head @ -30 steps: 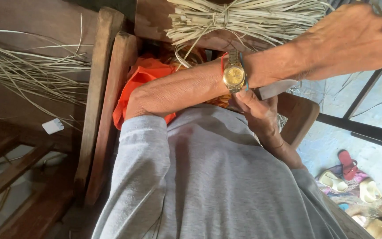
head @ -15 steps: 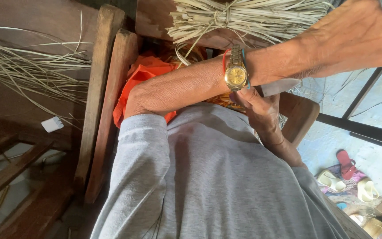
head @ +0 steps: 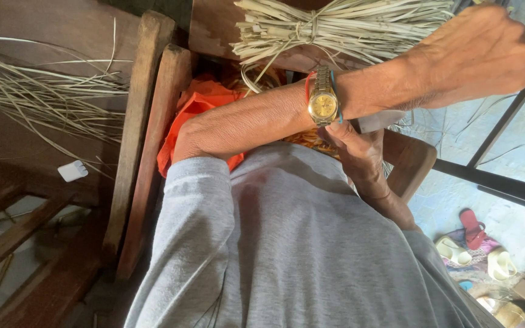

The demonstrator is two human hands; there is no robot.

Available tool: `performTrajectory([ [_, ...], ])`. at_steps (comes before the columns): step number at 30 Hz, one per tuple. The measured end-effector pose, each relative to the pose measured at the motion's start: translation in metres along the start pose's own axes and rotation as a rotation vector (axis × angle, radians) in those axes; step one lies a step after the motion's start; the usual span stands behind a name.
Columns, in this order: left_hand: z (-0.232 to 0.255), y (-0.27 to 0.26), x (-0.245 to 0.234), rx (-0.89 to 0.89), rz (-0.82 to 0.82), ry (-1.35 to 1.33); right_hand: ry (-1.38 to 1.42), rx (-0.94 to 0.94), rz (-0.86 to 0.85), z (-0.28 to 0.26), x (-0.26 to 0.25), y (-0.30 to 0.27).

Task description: Sorting, trimming, and bundling dried plant fibers using a small knife.

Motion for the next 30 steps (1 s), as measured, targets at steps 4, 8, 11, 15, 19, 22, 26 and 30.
performTrajectory([
  [4,0.001,-0.002,-0.001,0.005,0.002,-0.001,0.01,-0.038,-0.035,0.004,-0.004,0.001],
  [8,0.004,-0.004,-0.002,0.008,-0.001,-0.002,0.013,-0.121,-0.082,0.008,-0.011,0.005],
  [11,0.005,-0.006,-0.003,0.019,-0.001,-0.007,-0.144,-0.246,-0.091,-0.024,0.005,-0.002],
  [15,0.011,-0.009,-0.006,0.033,0.004,-0.009,-0.434,-0.4,-0.06,-0.011,-0.033,-0.001],
  [19,0.011,-0.013,-0.007,0.036,0.01,-0.007,-0.601,-0.455,0.165,-0.039,-0.034,-0.031],
  [22,0.012,-0.015,-0.01,0.039,0.016,-0.002,-0.325,-0.622,0.1,-0.038,-0.06,-0.03],
  [26,0.01,-0.019,-0.014,-0.041,-0.111,-0.241,0.054,-0.594,0.028,-0.033,-0.114,-0.017],
  [30,0.016,-0.026,-0.018,-0.164,-0.415,-0.687,0.294,-0.362,-0.207,-0.032,-0.119,0.0],
])
Point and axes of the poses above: each hand's wrist, its own y-axis towards the middle knuckle, its own x-axis out of the palm, z = x × y, the point moved 6 cm from there along y, towards the middle knuckle, and after that the axes turned 9 degrees about -z, right-handed, at the moved point
